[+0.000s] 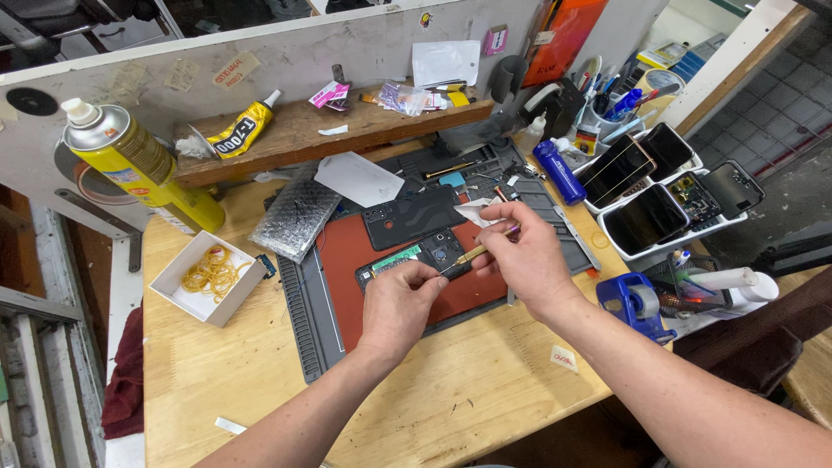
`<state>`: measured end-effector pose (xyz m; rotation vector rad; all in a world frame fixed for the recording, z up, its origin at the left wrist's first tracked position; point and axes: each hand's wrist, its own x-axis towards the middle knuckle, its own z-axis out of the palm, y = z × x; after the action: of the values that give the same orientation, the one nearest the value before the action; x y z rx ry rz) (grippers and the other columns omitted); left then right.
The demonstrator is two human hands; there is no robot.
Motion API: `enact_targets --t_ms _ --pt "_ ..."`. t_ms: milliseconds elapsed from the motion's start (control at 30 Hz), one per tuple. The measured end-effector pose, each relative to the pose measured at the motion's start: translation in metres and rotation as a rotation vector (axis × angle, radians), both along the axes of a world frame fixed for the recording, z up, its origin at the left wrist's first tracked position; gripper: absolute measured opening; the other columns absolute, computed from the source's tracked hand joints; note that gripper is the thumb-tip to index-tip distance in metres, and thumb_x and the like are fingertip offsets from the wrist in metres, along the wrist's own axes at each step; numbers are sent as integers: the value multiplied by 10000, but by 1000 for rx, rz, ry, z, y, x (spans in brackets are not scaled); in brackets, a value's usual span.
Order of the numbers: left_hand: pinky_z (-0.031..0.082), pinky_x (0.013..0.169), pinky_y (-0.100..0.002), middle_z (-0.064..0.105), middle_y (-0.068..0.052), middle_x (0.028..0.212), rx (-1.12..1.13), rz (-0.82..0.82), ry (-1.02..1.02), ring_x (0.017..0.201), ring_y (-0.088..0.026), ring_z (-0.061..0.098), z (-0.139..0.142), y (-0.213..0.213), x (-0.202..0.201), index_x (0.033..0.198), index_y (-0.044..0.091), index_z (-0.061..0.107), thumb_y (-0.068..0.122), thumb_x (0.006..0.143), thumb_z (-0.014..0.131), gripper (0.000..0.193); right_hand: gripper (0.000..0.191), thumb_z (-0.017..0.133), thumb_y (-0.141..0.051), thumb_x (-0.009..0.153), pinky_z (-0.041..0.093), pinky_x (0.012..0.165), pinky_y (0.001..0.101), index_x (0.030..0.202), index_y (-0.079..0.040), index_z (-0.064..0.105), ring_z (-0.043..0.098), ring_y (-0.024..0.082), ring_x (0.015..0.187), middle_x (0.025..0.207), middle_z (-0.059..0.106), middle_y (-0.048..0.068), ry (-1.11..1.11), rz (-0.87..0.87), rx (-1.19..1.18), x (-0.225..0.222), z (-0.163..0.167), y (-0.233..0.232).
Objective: The person reassembles a disassembled smartphone on a workbench. They use a screwdriver to fasten screws, align and attach the back cover, and then connect a charging cable to test the device. The phone powers on and displays the lock screen.
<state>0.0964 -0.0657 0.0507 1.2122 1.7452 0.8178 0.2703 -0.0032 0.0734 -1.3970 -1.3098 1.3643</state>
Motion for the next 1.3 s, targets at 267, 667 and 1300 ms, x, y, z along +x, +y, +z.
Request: enact_targets --t_ms 267,667,1300 --pt "566 673 -329 786 -37 806 44 -22 27 703 -133 721 -5 1 -1 898 76 791 247 872 752 178 280 606 -36 905 599 581 283 1182 4 618 709 153 684 895 637 54 -9 13 19 -2 -3 -1" --pt "567 671 -356 771 -54 760 26 -155 136 669 -173 730 -12 -4 2 890 91 815 242 862 746 168 278 597 -86 939 623 687 269 1215 -52 597 750 141 780 978 676 53 -283 266 147 8 2 -13" --pt "165 1204 -619 363 -194 1567 256 -577 595 1509 -408 197 -31 61 7 1226 165 743 20 804 598 470 243 591 -38 915 595 796 375 1154 -61 631 761 263 928 990 763 117 -599 211 383 7 -11 28"
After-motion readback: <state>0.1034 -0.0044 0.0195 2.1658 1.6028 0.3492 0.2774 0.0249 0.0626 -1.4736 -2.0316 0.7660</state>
